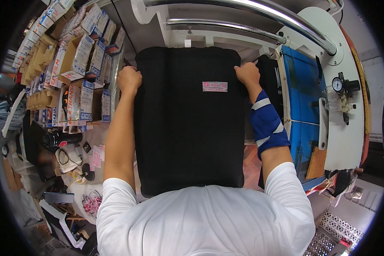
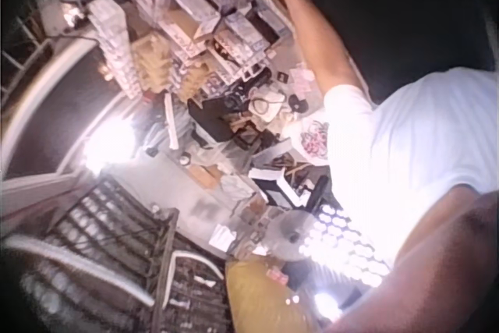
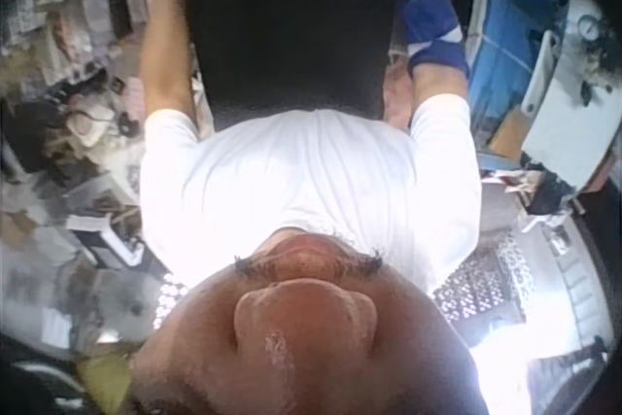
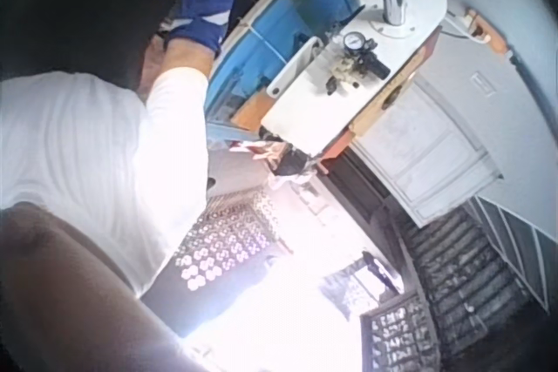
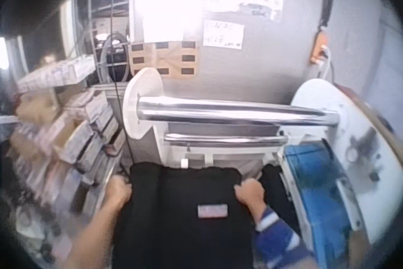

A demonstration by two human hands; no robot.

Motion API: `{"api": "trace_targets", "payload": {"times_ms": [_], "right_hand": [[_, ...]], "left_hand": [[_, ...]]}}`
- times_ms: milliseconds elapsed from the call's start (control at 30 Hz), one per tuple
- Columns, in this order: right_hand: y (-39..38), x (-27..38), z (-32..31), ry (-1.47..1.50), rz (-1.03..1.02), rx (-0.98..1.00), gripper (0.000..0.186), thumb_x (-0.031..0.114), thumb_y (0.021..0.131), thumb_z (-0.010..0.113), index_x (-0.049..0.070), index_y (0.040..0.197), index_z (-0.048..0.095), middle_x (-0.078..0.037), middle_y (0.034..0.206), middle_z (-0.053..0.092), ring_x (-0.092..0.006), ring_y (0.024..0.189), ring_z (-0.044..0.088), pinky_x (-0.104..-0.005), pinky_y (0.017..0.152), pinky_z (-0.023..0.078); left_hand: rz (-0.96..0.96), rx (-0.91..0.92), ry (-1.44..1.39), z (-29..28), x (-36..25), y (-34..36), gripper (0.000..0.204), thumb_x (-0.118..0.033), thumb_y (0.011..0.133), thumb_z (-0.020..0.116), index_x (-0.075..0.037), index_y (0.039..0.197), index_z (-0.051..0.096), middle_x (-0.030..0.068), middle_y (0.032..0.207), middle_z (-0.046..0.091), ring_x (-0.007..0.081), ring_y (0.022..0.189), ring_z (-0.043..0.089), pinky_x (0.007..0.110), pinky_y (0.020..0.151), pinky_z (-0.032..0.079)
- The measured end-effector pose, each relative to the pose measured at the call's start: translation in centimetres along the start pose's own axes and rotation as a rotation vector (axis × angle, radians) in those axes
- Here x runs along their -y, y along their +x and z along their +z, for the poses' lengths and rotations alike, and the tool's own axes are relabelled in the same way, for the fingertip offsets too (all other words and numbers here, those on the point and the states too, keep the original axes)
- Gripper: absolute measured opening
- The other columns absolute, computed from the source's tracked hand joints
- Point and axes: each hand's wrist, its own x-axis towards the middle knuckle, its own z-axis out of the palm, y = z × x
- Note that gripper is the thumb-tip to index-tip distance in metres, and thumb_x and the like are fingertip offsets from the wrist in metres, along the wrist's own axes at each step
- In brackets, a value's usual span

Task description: The person places a black t-shirt onto a heat press, aligns it, and closes the press. They then remove the t-shirt, flip it, and place it back on the press to apply a smaller design to the front. The person repeats this process for multiple shirts.

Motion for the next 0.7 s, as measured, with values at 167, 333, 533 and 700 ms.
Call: {"api": "trace_targets", "payload": {"times_ms": [167,333,533,700], "right_hand": [[0.6,-0.8,0.5,0.11,0.085,0.055,0.054,0.043,0.084,0.077,0.001,0.118,0.072,-0.022,0.122,0.07,-0.0373,0.117,0.067,-0.0432,0.098,0.053],[2.6,-5.2,3.9,0.521,-0.058,0.072,0.039,0.036,0.088,0.076,0.002,0.107,0.076,-0.018,0.109,0.075,-0.03,0.104,0.072,-0.0372,0.089,0.054],[-7.2,-2.7,3.0,0.207,-0.529,-0.426,0.037,0.023,0.087,0.072,0.004,0.118,0.067,-0.017,0.123,0.062,-0.04,0.116,0.058,-0.0476,0.097,0.048],[-14.7,-4.8,4.2,0.174,-0.766,-0.399,0.042,0.021,0.086,0.071,0.003,0.123,0.064,-0.017,0.134,0.055,-0.0392,0.127,0.049,-0.053,0.108,0.038]], "left_hand": [[-0.025,-0.012,-0.095,1.1,0.8,0.0,0.026,-0.026,0.09,0.071,-0.009,0.109,0.079,0.0198,0.111,0.074,0.0375,0.109,0.07,0.046,0.096,0.053],[-0.039,0.134,-0.194,3.3,2.9,1.1,0.036,-0.029,0.096,0.061,-0.003,0.118,0.073,0.0246,0.118,0.071,0.0447,0.115,0.064,0.05,0.101,0.049],[0.242,-0.361,-0.079,3.3,-0.8,-4.5,0.036,-0.025,0.097,0.059,0.0,0.123,0.067,0.0238,0.137,0.058,0.0433,0.131,0.052,0.058,0.109,0.038],[0.812,-0.124,-0.182,3.3,-5.4,-15.2,0.039,-0.019,0.09,0.069,-0.008,0.126,0.063,0.0172,0.132,0.054,0.0369,0.126,0.051,0.063,0.117,0.028]]}}
